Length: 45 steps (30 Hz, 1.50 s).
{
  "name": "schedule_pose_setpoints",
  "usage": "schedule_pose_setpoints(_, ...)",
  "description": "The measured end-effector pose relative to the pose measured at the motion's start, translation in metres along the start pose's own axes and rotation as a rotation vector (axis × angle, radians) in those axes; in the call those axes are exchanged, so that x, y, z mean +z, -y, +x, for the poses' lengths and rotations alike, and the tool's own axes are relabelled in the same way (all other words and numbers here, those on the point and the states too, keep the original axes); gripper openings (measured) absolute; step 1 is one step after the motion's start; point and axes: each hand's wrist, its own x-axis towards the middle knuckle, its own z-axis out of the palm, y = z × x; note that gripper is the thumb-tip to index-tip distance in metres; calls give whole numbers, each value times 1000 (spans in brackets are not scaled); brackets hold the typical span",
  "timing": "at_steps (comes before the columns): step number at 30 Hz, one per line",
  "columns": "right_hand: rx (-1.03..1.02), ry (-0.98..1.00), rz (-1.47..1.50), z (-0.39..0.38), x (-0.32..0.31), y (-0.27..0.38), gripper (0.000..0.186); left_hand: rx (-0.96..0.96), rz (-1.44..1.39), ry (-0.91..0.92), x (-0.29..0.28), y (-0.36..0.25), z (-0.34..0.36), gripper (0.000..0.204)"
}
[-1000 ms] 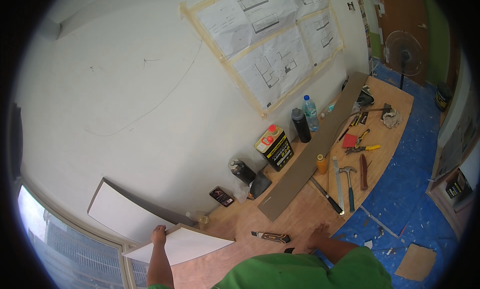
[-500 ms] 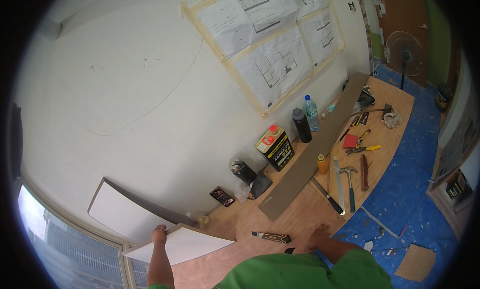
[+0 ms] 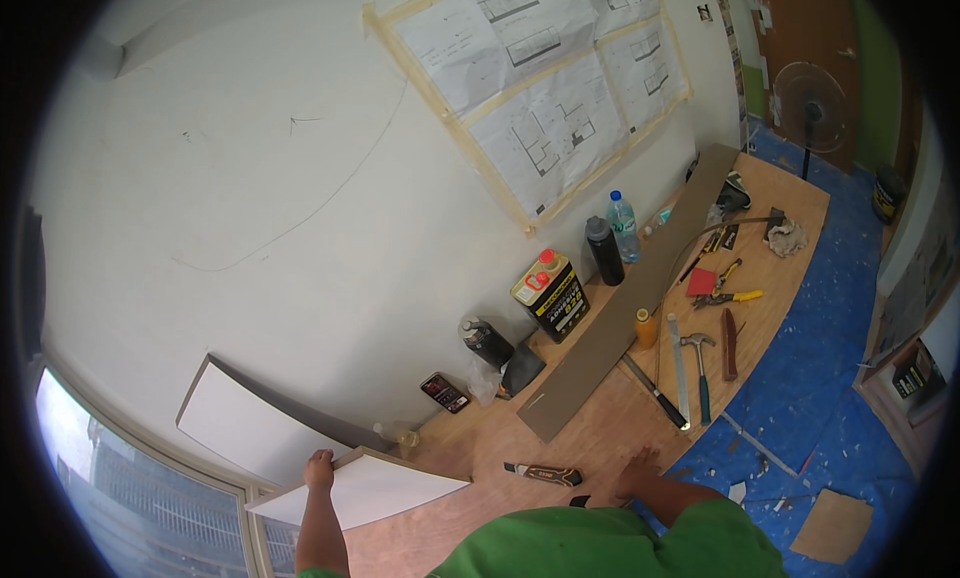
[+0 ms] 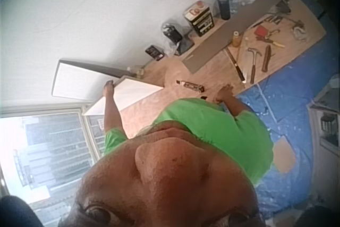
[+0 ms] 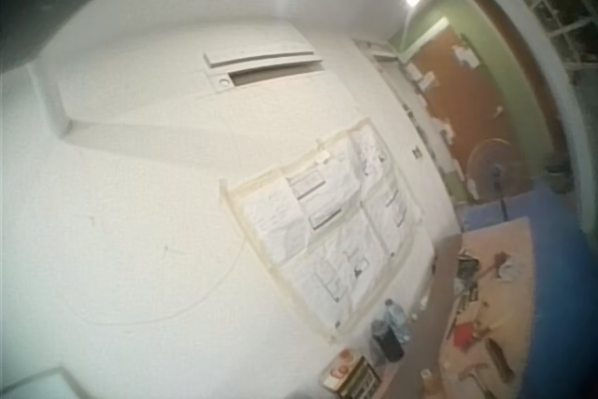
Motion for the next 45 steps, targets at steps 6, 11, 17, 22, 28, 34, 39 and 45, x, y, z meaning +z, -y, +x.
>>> schedule_pose_setpoints(6, -13, -11, -5, 1, 2, -2, 130, 50, 13, -15, 0, 0, -1, 41)
schedule_pose_setpoints(11, -5, -17, 0, 6, 4, -1, 130, -12, 83, 66, -9, -9, -6, 36)
schedule_pose_setpoints(17, -9, 0, -1, 1, -1, -2, 128, -10, 79, 65, -17, -18, -11, 37)
schedule_pose_setpoints(22, 7, 14, 0, -4, -6, 1, 128, -28, 74, 71, -14, -17, -9, 35)
schedule_pose_setpoints(28, 21, 31, -10, -9, -10, 3, 125, -13, 68, 63, -14, -16, -8, 35)
schedule_pose_setpoints(34, 19, 23, 7, -14, -13, 2, 121, -52, -7, 35, -11, -16, -6, 39)
schedule_pose_setpoints(39, 9, 20, 10, -12, -11, 1, 123, -12, -6, 44, -10, -15, -4, 41)
schedule_pose_setpoints(45, -64, -57, -78, 2, 2, -5, 124, -39, -25, 40, -6, -10, 0, 41)
